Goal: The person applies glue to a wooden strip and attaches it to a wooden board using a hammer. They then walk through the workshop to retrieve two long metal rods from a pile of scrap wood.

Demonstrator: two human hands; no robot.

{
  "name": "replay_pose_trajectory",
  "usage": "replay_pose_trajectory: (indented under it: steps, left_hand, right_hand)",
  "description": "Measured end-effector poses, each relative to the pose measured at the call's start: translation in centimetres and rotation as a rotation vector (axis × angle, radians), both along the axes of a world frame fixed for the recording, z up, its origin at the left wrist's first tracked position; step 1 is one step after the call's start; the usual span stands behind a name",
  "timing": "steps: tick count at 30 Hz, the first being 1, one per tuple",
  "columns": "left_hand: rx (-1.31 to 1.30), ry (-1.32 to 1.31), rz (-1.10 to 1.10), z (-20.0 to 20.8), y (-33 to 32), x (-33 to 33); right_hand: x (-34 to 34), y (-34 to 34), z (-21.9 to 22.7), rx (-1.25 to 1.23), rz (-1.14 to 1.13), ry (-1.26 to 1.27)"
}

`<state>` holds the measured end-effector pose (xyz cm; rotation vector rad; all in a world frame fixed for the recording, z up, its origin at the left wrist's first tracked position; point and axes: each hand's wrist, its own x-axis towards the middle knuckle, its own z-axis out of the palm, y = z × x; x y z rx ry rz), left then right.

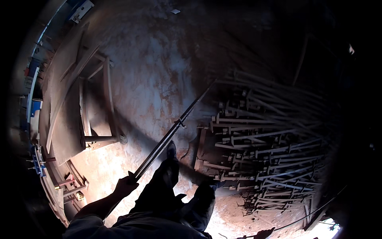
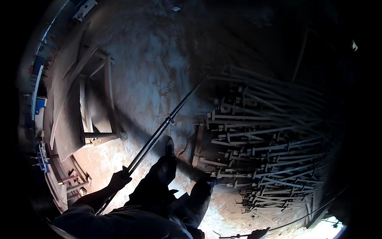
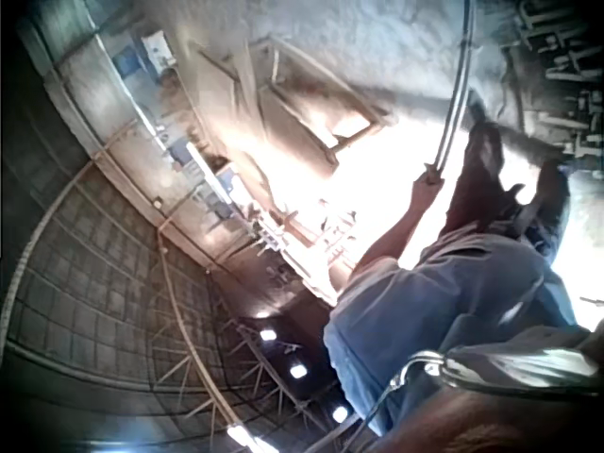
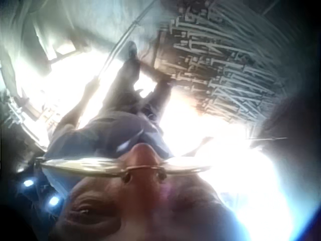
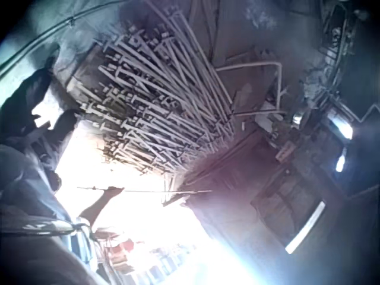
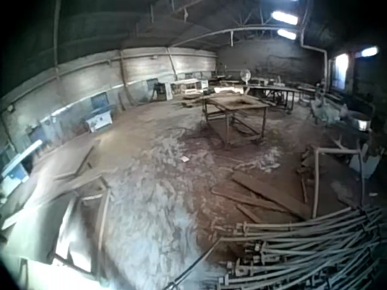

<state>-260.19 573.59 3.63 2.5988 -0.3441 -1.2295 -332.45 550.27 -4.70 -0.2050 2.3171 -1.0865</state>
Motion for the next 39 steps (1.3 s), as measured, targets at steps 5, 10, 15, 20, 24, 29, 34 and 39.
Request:
replay_pose_trajectory:
  steps: [5, 10, 15, 20, 24, 29, 34, 39]
  left_hand:
    - [-0.11, 0.005, 0.135, 1.9, 0.4, 9.4]
    - [-0.198, -0.081, 0.229, 2.6, 0.6, 19.8]
    - [-0.283, -0.028, 0.412, 7.7, -4.6, 28.0]
    - [-0.383, -0.014, 0.503, 9.5, -12.4, 36.5]
    - [-0.394, -0.071, 0.605, 9.1, -19.6, 44.5]
    - [-0.396, -0.099, 0.769, 11.5, -28.7, 54.9]
    - [-0.429, -0.062, 0.871, 12.4, -36.4, 65.5]
    - [-0.336, -0.054, 0.917, 10.5, -43.3, 78.9]
  right_hand:
    - [15.0, -1.7, 9.5, -0.284, 0.003, -0.125]
    - [29.9, -12.7, 16.1, -0.631, 0.064, -0.338]
    - [46.2, -25.4, 22.9, -0.815, 0.287, -0.2]
    - [63.8, -36.3, 24.2, -0.86, 0.316, -0.193]
    - [77.5, -46.7, 23.1, -0.938, 0.417, -0.305]
    - [96.1, -57.0, 24.9, -0.975, 0.474, -0.463]
    - [112.1, -66.6, 27.7, -1.034, 0.62, -0.57]
    - [128.2, -74.9, 31.0, -1.071, 0.676, -0.605]
